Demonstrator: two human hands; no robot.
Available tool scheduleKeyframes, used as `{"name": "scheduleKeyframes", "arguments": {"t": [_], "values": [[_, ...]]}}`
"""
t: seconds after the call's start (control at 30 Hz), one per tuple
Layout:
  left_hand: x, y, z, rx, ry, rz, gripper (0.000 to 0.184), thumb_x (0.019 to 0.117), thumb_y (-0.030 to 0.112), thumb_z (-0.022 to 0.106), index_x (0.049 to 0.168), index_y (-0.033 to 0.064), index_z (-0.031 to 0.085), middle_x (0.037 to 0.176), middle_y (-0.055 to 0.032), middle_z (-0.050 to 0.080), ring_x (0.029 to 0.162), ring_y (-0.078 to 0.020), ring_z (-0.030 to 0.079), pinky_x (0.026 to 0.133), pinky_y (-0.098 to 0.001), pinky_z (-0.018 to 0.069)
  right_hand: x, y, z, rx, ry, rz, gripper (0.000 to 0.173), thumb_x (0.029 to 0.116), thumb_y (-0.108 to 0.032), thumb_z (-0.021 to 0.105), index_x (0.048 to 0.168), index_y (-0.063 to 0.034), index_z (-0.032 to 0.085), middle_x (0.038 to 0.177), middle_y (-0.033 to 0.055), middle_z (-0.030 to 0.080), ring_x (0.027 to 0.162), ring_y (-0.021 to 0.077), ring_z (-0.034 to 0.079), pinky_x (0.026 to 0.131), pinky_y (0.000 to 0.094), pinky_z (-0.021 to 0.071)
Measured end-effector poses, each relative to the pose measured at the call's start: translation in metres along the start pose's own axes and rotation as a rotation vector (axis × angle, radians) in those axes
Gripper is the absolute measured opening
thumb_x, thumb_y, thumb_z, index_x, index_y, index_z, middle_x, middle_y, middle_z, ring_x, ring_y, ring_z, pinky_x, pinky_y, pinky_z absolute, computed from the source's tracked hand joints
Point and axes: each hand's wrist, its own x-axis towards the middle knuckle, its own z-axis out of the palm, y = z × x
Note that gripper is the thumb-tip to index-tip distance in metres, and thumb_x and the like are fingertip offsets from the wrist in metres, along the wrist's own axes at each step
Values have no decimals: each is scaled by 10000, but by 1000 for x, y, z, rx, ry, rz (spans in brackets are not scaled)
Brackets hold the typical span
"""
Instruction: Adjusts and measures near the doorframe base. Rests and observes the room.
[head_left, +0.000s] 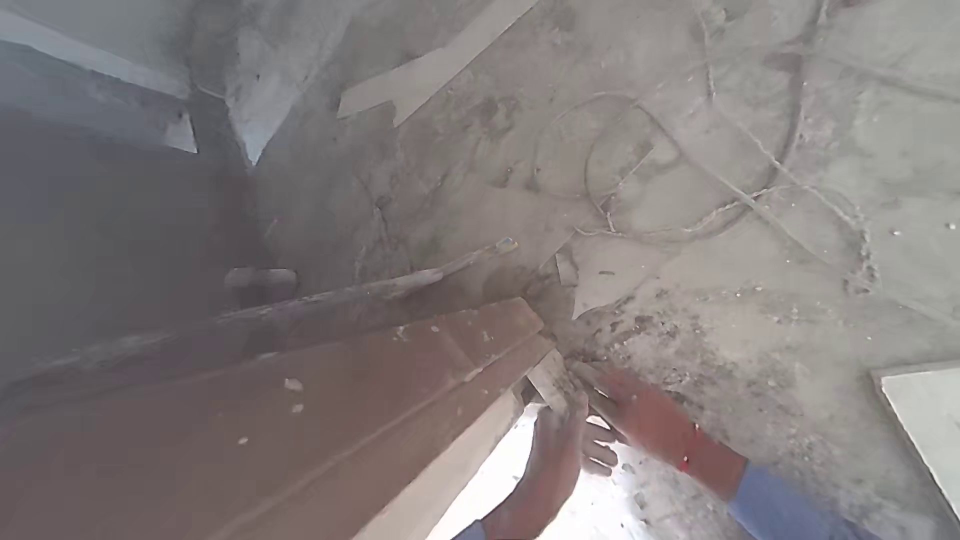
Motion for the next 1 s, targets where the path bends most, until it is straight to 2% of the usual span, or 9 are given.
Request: {"name": "scheduleKeyframes", "arguments": {"t": [0.1,0.2,0.37,0.57,0.67,0.73,0.8,0.9,1.0], "values": [[-4,-2,7,-69,45,35,406,1136,300,312,1155,-31,548,842,-203,757,652,-314,755,591,-416,648,2,1,-4,114,-59,42,448,941,-201,695,1373,-92,647,1442,108,613,1307,279,607,1059,421,525],[-18,-30,13,-113,33,215,335,1109,259,368,1258,-13,494,905,-163,749,671,-285,750,595,-415,652,-6,7,5,205,41,50,490,1004,-355,605,1439,-129,598,1505,85,562,1378,227,549,1124,396,482],[-64,-50,15,179,-54,556,356,1047,262,526,1243,-36,522,961,-60,750,783,-183,758,740,-380,664,-27,-31,-24,279,323,45,519,1028,-381,581,1505,-191,502,1478,86,580,1341,142,571,1105,297,479],[-126,-38,-3,413,4,793,366,1004,281,661,1262,24,619,1030,-47,740,908,-113,723,844,-356,618,-23,-83,-68,257,376,-157,420,1053,-327,547,1458,-215,530,1458,67,579,1345,141,550,1112,297,463],[-176,-52,-24,484,126,806,495,954,285,718,1345,13,579,1058,-131,729,965,-209,719,868,-444,591,-21,-110,-72,182,296,-328,405,1037,-353,574,1399,-172,567,1375,115,625,1266,206,604,1057,329,496],[-211,-71,-43,480,169,747,755,938,192,716,1565,19,333,1181,-205,691,1064,-286,699,939,-485,565,-21,-138,-69,145,155,-428,452,1014,-359,609,1352,-58,603,1280,196,666,1184,311,632,1021,400,495],[-245,-97,-60,406,176,583,870,929,87,691,1640,95,190,1271,-241,648,1099,-339,680,950,-530,549,-30,-171,-61,212,-39,-450,442,981,-293,668,1290,23,661,1249,262,677,1162,417,651,1015,517,510],[-285,-160,-80,173,217,427,726,907,-9,661,1564,82,365,1235,-241,635,982,-313,668,847,-506,555,-45,-213,-34,380,-238,-496,245,926,-137,710,1137,-27,769,1295,240,667,1164,406,663,1002,518,550],[-330,-238,-83,-75,247,281,726,944,62,649,1584,126,312,1108,-196,659,820,-253,671,720,-447,572,-65,-245,-9,440,-364,-594,147,919,-58,682,1019,-37,788,1180,173,737,1075,339,717,935,444,589]]}}
